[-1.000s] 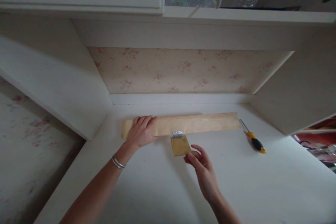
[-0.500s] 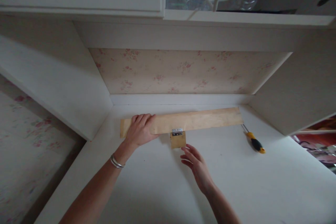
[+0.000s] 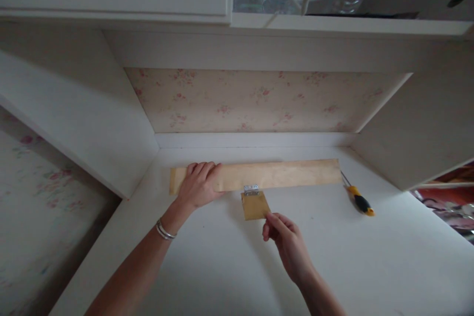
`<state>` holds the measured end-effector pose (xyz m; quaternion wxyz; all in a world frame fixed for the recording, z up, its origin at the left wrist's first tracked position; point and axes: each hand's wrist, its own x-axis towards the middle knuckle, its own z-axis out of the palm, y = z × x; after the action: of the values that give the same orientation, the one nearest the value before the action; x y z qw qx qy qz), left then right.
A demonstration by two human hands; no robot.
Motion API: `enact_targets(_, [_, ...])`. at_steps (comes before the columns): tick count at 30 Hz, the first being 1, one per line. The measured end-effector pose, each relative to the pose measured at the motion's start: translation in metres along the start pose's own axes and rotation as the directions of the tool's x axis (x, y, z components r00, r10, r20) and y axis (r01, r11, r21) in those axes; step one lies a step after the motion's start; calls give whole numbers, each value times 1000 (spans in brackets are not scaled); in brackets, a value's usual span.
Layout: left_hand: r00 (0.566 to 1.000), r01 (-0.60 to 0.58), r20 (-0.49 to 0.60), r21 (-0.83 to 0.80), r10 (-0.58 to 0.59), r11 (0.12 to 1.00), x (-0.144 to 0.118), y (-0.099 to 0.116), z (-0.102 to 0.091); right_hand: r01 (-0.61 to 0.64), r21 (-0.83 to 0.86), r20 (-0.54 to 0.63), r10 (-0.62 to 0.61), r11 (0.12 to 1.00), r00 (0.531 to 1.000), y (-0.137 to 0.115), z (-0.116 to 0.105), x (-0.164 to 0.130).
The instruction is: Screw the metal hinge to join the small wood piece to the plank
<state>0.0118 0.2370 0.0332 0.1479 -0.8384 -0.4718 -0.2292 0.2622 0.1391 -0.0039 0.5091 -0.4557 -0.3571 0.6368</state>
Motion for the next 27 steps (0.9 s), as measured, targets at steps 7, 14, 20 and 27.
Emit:
enact_targets(7, [1000,6,-16,9,-6,1000,3,2,-4,30,33,-23,-29,999,999,-2,0,-2])
enact_targets(14, [999,24,-31,9,-24,1000,4,3,-8,-17,-83,-62,12,996,998,31,-12,19])
enact_targets(20, [999,25,-33,1,-25,1000,4,6,-10,33,-127,-92,-45,991,995,31,-13,26])
enact_targets(27, [999,11,-34,9,-10,1000,5,6,-11,99,-91,-76,-106,991,991,4,-8,3])
